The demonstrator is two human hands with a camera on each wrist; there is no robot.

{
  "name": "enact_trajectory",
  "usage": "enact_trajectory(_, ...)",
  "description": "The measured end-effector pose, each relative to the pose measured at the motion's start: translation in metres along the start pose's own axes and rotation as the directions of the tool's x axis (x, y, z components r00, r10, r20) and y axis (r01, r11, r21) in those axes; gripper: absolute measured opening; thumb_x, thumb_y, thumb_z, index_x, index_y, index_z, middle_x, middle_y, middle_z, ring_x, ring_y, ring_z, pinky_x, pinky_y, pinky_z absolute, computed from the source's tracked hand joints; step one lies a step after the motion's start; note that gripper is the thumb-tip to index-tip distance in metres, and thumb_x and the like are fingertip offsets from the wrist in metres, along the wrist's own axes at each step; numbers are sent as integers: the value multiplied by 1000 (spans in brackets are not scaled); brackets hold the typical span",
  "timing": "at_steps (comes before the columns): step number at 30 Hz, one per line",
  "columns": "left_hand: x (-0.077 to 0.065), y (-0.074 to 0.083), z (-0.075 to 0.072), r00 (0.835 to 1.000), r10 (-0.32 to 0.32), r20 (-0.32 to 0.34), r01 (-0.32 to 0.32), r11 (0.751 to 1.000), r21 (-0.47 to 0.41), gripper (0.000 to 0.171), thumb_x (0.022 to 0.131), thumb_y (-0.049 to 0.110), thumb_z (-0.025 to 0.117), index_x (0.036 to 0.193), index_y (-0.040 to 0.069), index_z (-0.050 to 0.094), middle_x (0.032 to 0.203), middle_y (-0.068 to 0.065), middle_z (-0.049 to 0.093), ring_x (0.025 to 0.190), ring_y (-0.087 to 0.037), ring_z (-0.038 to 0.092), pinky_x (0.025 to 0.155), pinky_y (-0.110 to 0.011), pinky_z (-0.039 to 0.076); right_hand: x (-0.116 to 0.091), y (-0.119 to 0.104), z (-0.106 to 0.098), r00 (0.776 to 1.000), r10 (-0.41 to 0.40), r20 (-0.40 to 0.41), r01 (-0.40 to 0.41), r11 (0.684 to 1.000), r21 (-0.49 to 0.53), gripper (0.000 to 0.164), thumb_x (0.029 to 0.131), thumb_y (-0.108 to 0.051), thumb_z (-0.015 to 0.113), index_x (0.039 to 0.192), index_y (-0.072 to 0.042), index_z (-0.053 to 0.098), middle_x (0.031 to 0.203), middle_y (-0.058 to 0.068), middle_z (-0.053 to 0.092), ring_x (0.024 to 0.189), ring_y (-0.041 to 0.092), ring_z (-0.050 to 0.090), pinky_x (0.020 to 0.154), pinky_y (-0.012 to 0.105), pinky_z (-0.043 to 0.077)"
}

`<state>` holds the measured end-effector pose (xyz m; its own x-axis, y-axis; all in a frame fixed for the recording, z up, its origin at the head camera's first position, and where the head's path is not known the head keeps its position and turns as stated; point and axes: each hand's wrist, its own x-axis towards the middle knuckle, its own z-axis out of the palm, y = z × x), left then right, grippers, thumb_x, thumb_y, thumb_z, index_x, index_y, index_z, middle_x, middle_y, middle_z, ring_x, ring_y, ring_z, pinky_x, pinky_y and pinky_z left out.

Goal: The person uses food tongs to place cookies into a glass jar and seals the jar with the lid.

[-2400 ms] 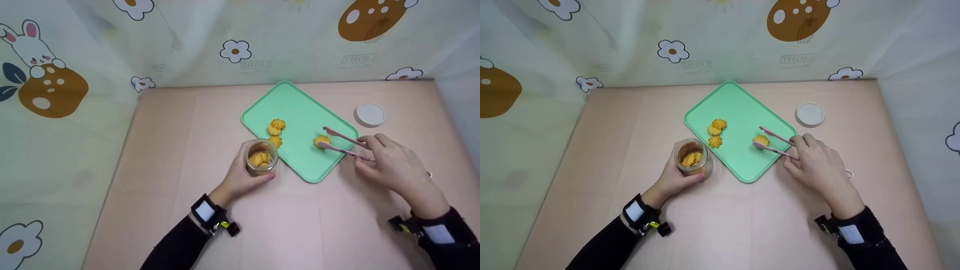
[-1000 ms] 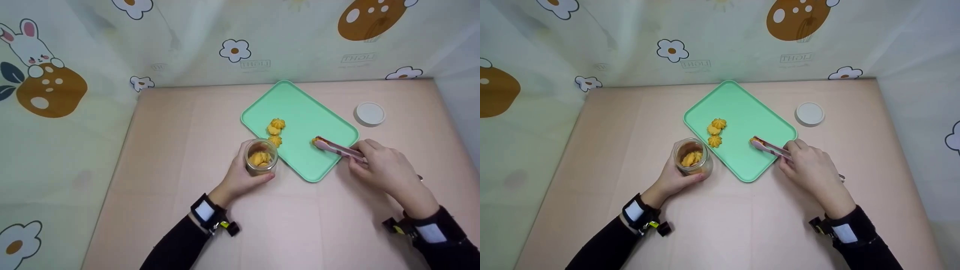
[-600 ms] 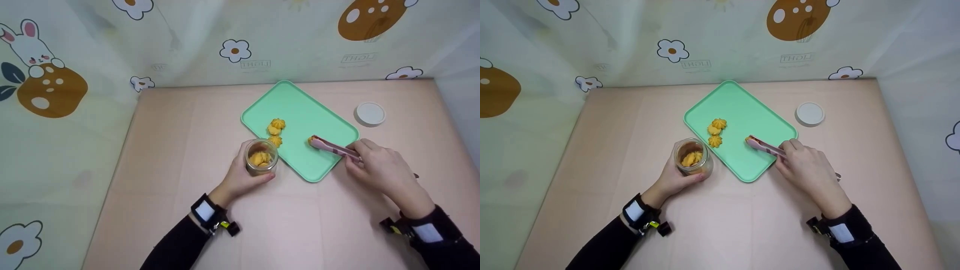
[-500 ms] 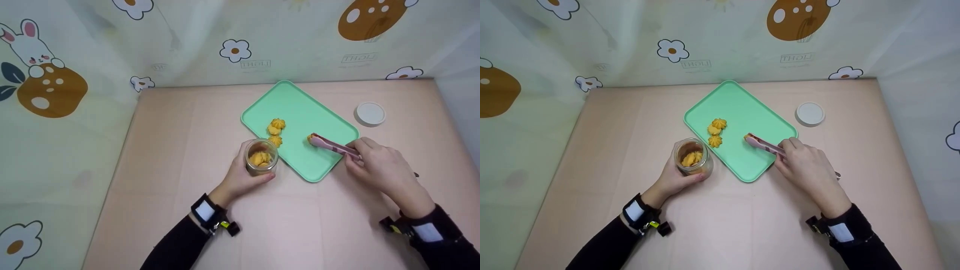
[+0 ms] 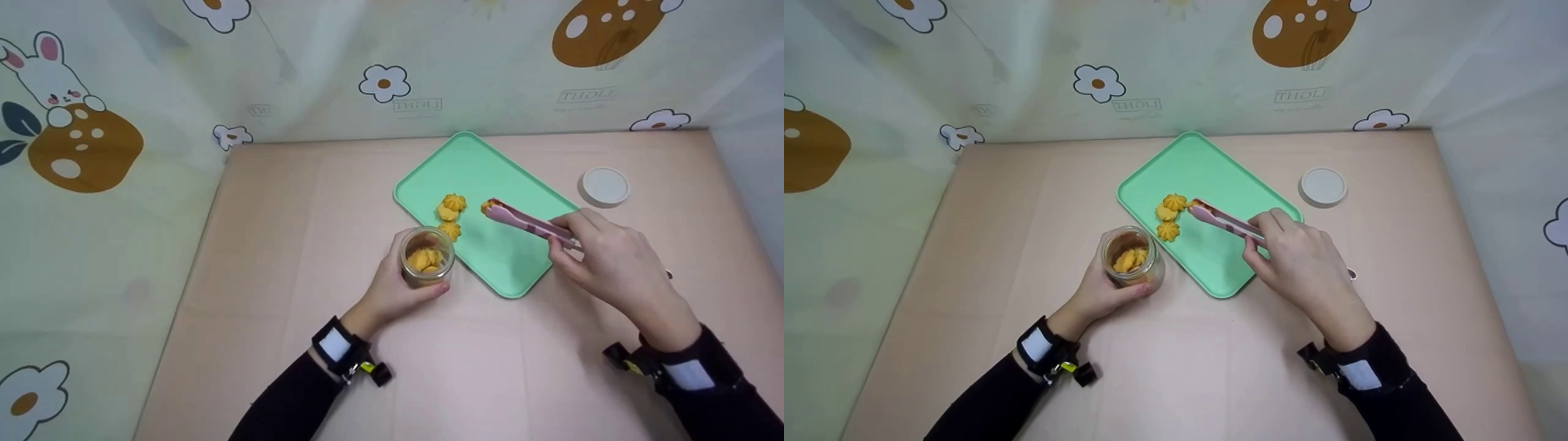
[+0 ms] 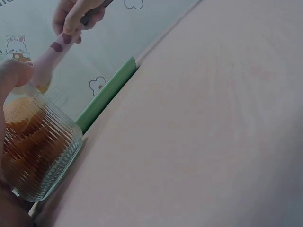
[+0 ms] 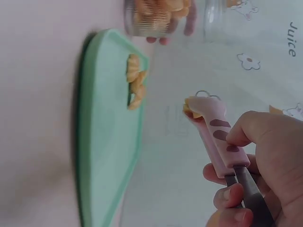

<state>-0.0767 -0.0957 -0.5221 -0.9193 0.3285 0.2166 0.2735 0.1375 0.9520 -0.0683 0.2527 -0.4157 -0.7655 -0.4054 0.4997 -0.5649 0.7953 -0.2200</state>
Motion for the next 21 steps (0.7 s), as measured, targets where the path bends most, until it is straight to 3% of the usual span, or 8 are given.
enact_trajectory(9,0,0,0,1000,-4,6,4,1000,-7,94,79,26,100,155,16,46,148,3,61,140,-17,55,124,-44,39,19,-27,-8,991,-108,-73,110,994,27,19,91,-13,69,108,-5,75,90,4,74,59,8,50,46,27,40)
enact_trajectory(16,0,0,-1,1000,-3,6,3,1000,-20,93,79,24,100,155,15,46,148,2,61,139,-19,55,124,-45,39,35,-56,-15,987,-151,-50,154,986,57,22,95,-20,66,110,-6,75,93,2,74,56,12,56,45,30,45)
enact_trajectory(21,-1,0,-2,1000,-6,5,6,1000,14,94,80,26,100,156,17,46,147,4,61,139,-17,56,123,-44,40,42,-66,-16,977,-196,-78,203,975,86,21,92,-18,67,107,-6,75,92,2,75,56,13,60,43,33,46)
